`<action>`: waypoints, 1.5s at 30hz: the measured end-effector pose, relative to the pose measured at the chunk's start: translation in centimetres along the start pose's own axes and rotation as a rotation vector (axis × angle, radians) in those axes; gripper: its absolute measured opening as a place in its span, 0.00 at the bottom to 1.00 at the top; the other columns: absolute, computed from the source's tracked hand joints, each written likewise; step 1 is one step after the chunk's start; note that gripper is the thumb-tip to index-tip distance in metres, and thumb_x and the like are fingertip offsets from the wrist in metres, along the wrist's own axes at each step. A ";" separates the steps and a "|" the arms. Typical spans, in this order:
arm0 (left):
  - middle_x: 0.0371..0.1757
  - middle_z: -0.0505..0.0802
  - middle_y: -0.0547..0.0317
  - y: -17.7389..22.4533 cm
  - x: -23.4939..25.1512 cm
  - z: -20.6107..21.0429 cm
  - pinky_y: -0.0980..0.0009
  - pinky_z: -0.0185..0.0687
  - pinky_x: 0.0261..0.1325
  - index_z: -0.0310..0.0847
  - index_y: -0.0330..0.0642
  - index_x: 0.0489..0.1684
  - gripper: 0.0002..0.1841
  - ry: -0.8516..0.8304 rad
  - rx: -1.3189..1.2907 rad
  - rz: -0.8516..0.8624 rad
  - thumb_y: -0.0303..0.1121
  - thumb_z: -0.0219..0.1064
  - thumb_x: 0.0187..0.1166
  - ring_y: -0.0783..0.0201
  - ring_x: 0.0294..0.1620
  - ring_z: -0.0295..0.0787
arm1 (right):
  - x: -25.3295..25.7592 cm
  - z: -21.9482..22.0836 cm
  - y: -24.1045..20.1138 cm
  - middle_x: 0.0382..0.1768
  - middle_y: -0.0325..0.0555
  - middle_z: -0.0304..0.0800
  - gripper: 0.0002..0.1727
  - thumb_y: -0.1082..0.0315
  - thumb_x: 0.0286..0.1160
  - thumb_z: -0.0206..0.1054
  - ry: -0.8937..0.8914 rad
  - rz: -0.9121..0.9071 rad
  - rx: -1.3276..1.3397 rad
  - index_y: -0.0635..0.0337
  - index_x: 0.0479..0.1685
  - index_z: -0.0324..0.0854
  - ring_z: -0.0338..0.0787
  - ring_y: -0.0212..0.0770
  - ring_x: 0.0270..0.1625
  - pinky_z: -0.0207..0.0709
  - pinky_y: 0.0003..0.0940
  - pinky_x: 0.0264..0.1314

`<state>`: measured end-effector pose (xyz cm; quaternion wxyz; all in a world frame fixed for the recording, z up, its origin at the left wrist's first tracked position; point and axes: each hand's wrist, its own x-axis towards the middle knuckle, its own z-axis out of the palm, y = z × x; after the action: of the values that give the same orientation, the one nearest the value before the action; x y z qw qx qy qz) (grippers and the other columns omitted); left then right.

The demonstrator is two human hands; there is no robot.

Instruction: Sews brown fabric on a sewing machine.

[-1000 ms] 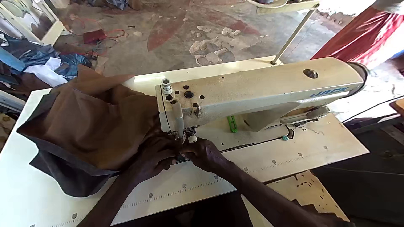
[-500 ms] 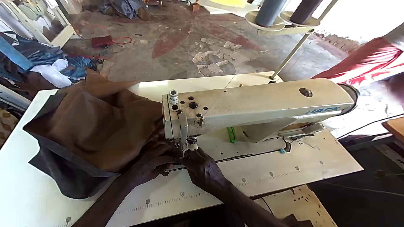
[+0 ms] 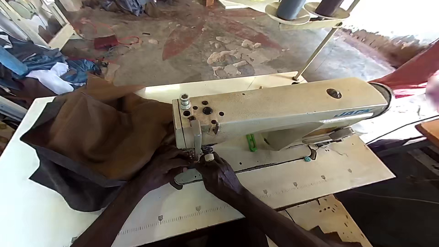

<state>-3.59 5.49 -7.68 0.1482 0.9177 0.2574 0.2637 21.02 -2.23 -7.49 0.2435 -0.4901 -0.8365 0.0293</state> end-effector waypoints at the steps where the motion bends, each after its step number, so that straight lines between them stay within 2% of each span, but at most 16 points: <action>1: 0.60 0.91 0.72 -0.2 0.0 0.0 0.56 0.70 0.79 0.94 0.64 0.51 0.13 0.001 0.005 -0.003 0.50 0.63 0.85 0.68 0.70 0.81 | 0.0 0.1 0.0 0.50 0.44 0.87 0.16 0.70 0.74 0.64 0.005 0.000 -0.009 0.46 0.56 0.91 0.86 0.45 0.55 0.83 0.39 0.47; 5: 0.55 0.92 0.73 -0.6 0.3 -0.1 0.58 0.72 0.74 0.94 0.63 0.52 0.14 0.004 0.000 -0.008 0.51 0.62 0.85 0.70 0.64 0.83 | 0.3 0.3 -0.1 0.50 0.45 0.87 0.16 0.70 0.75 0.64 0.015 0.033 -0.020 0.47 0.57 0.91 0.86 0.46 0.55 0.83 0.39 0.46; 8: 0.52 0.92 0.73 -0.8 0.4 -0.1 0.60 0.75 0.72 0.94 0.63 0.51 0.14 -0.002 -0.004 -0.006 0.52 0.62 0.85 0.72 0.62 0.84 | -0.1 0.1 0.0 0.49 0.42 0.86 0.18 0.72 0.75 0.62 0.068 0.093 0.114 0.47 0.58 0.91 0.85 0.42 0.53 0.83 0.37 0.46; 10: 0.53 0.92 0.73 -0.7 0.5 -0.1 0.59 0.74 0.73 0.94 0.63 0.51 0.14 -0.003 -0.013 -0.005 0.51 0.62 0.85 0.72 0.63 0.84 | -1.3 -1.0 0.6 0.53 0.40 0.89 0.18 0.72 0.75 0.61 0.167 0.145 0.216 0.49 0.59 0.91 0.87 0.38 0.56 0.85 0.36 0.55; 13: 0.54 0.92 0.72 -0.8 0.5 -0.1 0.58 0.74 0.73 0.95 0.62 0.51 0.15 -0.003 -0.027 -0.006 0.52 0.62 0.85 0.71 0.63 0.84 | -4.8 -4.8 4.0 0.57 0.45 0.90 0.17 0.71 0.76 0.62 0.390 0.234 0.124 0.55 0.58 0.91 0.88 0.41 0.61 0.84 0.42 0.64; 16: 0.56 0.92 0.69 -0.7 0.4 -0.2 0.57 0.73 0.76 0.95 0.60 0.51 0.15 -0.001 -0.029 0.002 0.51 0.63 0.85 0.68 0.66 0.83 | -9.2 -9.4 9.3 0.64 0.59 0.87 0.17 0.68 0.79 0.60 0.541 0.363 -0.101 0.65 0.60 0.87 0.83 0.57 0.70 0.77 0.55 0.73; 18: 0.58 0.92 0.69 -0.8 0.4 -0.2 0.56 0.72 0.77 0.95 0.61 0.51 0.16 -0.006 -0.013 -0.006 0.52 0.62 0.85 0.68 0.67 0.83 | -11.4 -10.8 12.9 0.71 0.62 0.82 0.21 0.65 0.81 0.60 0.610 0.402 -0.243 0.64 0.68 0.83 0.78 0.64 0.74 0.71 0.61 0.74; 21: 0.55 0.92 0.71 -1.0 0.5 -0.1 0.56 0.72 0.75 0.95 0.62 0.51 0.16 -0.013 -0.002 -0.026 0.53 0.61 0.85 0.69 0.64 0.83 | -13.1 -10.8 15.4 0.81 0.60 0.72 0.28 0.58 0.80 0.59 0.577 0.444 -0.349 0.61 0.78 0.76 0.69 0.65 0.83 0.60 0.63 0.83; 25: 0.49 0.92 0.72 -1.2 0.9 -0.3 0.59 0.73 0.73 0.95 0.60 0.52 0.16 0.006 -0.014 -0.025 0.52 0.62 0.85 0.71 0.60 0.84 | -13.2 -10.5 15.5 0.84 0.61 0.69 0.33 0.55 0.79 0.59 0.564 0.467 -0.345 0.66 0.80 0.71 0.65 0.62 0.87 0.55 0.60 0.88; 27: 0.53 0.94 0.72 -1.3 1.1 -0.4 0.58 0.73 0.78 0.95 0.60 0.51 0.14 0.019 -0.041 -0.032 0.50 0.64 0.84 0.71 0.65 0.84 | -13.4 -10.6 15.6 0.82 0.61 0.71 0.31 0.57 0.79 0.58 0.581 0.458 -0.329 0.67 0.78 0.74 0.65 0.62 0.87 0.55 0.60 0.88; 29: 0.56 0.94 0.71 -1.6 1.4 -0.5 0.58 0.73 0.78 0.96 0.59 0.49 0.14 0.025 -0.055 -0.037 0.50 0.66 0.83 0.71 0.67 0.84 | -13.7 -10.7 15.5 0.76 0.62 0.77 0.25 0.62 0.78 0.57 0.593 0.455 -0.324 0.67 0.70 0.79 0.72 0.63 0.81 0.61 0.60 0.84; 31: 0.56 0.94 0.72 -1.8 1.5 -0.6 0.59 0.75 0.77 0.96 0.60 0.48 0.13 0.016 -0.056 -0.056 0.50 0.67 0.82 0.73 0.66 0.85 | -13.7 -10.9 15.3 0.61 0.62 0.88 0.14 0.71 0.78 0.58 0.562 0.480 -0.312 0.66 0.53 0.88 0.83 0.66 0.67 0.72 0.64 0.69; 33: 0.54 0.93 0.72 -1.8 1.5 -0.6 0.61 0.76 0.75 0.96 0.61 0.49 0.13 0.006 -0.052 -0.059 0.50 0.67 0.82 0.74 0.64 0.85 | -13.6 -10.7 15.4 0.51 0.58 0.90 0.12 0.76 0.76 0.60 0.482 0.531 -0.289 0.63 0.44 0.91 0.87 0.63 0.59 0.78 0.63 0.61; 36: 0.52 0.94 0.74 -1.8 1.5 -0.6 0.62 0.78 0.72 0.96 0.62 0.49 0.13 0.011 -0.033 -0.048 0.51 0.65 0.83 0.75 0.61 0.85 | -13.4 -10.6 15.6 0.48 0.56 0.92 0.12 0.77 0.73 0.63 0.472 0.560 -0.297 0.60 0.42 0.93 0.89 0.61 0.55 0.80 0.61 0.55; 40: 0.52 0.94 0.74 -2.1 1.2 -0.3 0.66 0.81 0.70 0.96 0.61 0.50 0.14 0.010 -0.053 -0.039 0.50 0.64 0.84 0.77 0.60 0.87 | -13.4 -10.6 15.5 0.49 0.56 0.92 0.12 0.77 0.74 0.63 0.477 0.567 -0.286 0.60 0.43 0.93 0.88 0.60 0.55 0.79 0.62 0.58; 45: 0.53 0.94 0.73 -2.5 1.0 0.2 0.59 0.74 0.77 0.96 0.62 0.49 0.15 0.024 -0.030 -0.022 0.51 0.62 0.84 0.72 0.67 0.84 | -13.4 -10.6 15.5 0.50 0.56 0.93 0.13 0.76 0.74 0.61 0.484 0.540 -0.301 0.60 0.42 0.93 0.89 0.61 0.56 0.79 0.62 0.59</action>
<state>-3.74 8.06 -8.43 0.1616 0.9094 0.2651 0.2768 43.51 -7.43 -7.67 0.3425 -0.7156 -0.5907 -0.1471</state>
